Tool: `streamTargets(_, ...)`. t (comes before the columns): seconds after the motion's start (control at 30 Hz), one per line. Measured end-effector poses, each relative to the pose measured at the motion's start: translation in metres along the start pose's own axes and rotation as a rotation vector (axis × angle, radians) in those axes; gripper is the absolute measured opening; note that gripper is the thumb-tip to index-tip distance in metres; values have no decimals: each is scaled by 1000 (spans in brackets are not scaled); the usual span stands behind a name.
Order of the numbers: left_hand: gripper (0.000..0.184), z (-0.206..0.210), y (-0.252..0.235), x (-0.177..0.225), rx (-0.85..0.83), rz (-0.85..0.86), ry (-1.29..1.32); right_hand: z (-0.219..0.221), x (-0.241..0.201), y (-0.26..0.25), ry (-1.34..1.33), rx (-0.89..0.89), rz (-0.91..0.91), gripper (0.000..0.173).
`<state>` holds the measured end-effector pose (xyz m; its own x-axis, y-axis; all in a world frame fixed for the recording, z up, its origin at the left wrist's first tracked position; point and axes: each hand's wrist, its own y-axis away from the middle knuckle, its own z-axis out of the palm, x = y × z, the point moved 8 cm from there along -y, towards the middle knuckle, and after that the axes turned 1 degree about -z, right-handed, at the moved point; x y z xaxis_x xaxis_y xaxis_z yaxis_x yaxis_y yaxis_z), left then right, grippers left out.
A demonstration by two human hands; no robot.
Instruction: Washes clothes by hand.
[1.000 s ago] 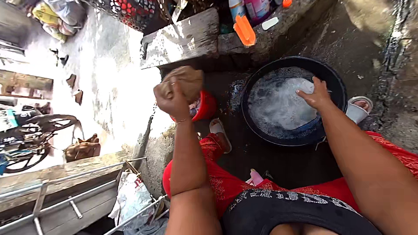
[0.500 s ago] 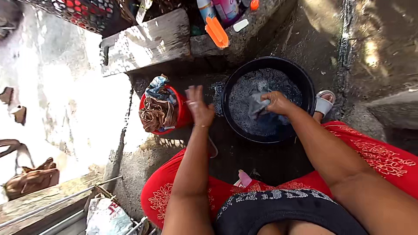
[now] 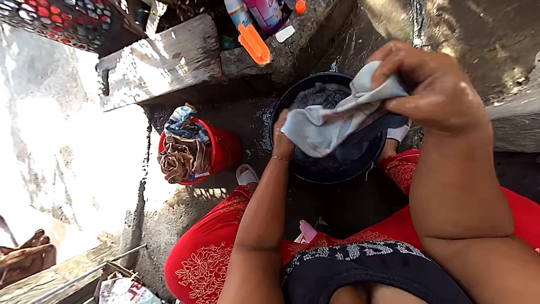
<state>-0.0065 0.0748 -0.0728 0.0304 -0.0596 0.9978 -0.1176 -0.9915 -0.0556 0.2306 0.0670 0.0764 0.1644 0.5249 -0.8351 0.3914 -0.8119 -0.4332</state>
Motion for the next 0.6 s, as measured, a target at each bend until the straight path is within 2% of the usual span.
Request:
streamTargets(0.1,9,7,-1,58,-55,167,73,6,79,23,229,-163,342,17)
streamTargets(0.17,12,23,2,75,-157,239,-32,15,140,44,269,-156,540,17)
streamTargets(0.2,16,33,7,73,-207,221,-107,19,168,57,284,-114,631,18)
streamTargets(0.3,22,61,24,22,-423,16,-352,35,237,94,223,50,868,33)
streamTargets(0.37,30,77,36,-30,-670,-166,-541,48,270,117,178,126,982,49)
streamTargets(0.43,62,81,49,-82,-895,-428,-692,67,289,139,178,115,1055,77)
streamTargets(0.47,83,77,49,-103,-902,-542,-751,78,296,147,199,93,1075,87)
streamTargets(0.5,102,71,46,-122,-828,-625,-779,89,301,153,240,60,1084,94)
streamTargets(0.6,124,45,28,-179,-520,-743,-852,132,302,162,379,-184,1108,109)
